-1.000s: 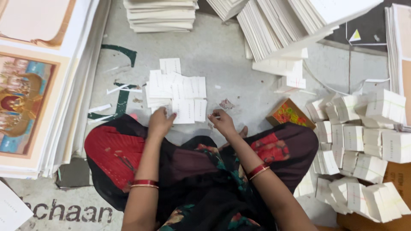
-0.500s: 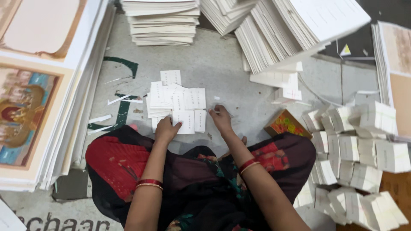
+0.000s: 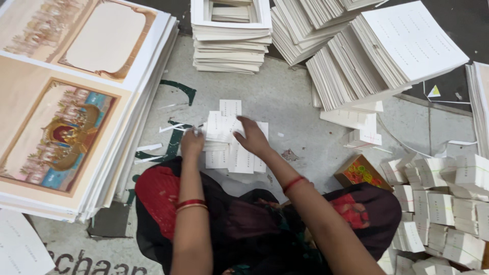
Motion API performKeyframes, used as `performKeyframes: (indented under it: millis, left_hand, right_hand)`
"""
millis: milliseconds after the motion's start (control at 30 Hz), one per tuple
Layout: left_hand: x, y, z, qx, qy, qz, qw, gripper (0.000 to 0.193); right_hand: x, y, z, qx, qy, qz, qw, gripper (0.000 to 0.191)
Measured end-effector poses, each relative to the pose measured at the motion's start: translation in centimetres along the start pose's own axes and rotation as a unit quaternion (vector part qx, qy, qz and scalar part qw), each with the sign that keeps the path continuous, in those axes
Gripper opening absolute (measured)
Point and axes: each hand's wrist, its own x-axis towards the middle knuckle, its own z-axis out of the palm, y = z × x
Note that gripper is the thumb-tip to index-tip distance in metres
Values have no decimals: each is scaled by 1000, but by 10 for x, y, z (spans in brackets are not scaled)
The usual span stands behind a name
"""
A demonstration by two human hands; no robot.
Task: The person sits on the floor of a print workshop surrounded by stacks of printed cards. They count small printed cards one at a time into groups, square up each stack by tapping it, and secure the stacks with rubber bands, placing finished bundles aside.
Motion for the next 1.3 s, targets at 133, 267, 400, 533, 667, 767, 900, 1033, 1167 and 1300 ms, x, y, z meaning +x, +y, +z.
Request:
performKeyframes:
  millis: [133, 267, 400, 533, 667, 767, 900, 1033, 1167, 1300]
  left_hand:
    - [-1, -2, 10, 25, -31, -52, 998, 50]
    - [4, 0, 6, 11, -54, -81, 995, 54]
    - [6, 2, 3, -35, -43, -111, 992, 54]
    - [9, 1, 9, -53, -30, -87, 994, 54]
    - [11, -1, 14, -30, -33, -67, 997, 57]
    - [10, 0, 14, -34, -26, -77, 996, 62]
    - [6, 9, 13, -19, -32, -94, 995, 70]
    - [9, 14, 15, -8, -32, -114, 993, 85]
    - [18, 14, 23, 0, -34, -104, 994, 99]
    - [20, 17, 32, -46, -1, -49, 998, 91]
  right_hand:
    - [65, -34, 7, -55, -79, -6, 995, 72]
    - [92, -55, 14, -106, -145, 59, 982, 82]
    - [93, -60, 22, -133, -176, 53, 974, 82]
    - [79, -53, 32, -104, -158, 40, 981, 75]
    - [65, -34, 39, -48, -83, 12, 995, 72]
    - [50, -15, 34, -28, 4, -16, 999, 72]
    - [11, 6, 35, -147, 34, 1, 989, 75]
    - [-19, 14, 45, -232, -28, 10, 972, 83]
    - [-32, 22, 54, -258, -59, 13, 964, 82]
    - [-32, 30, 58, -263, -71, 17, 962, 81]
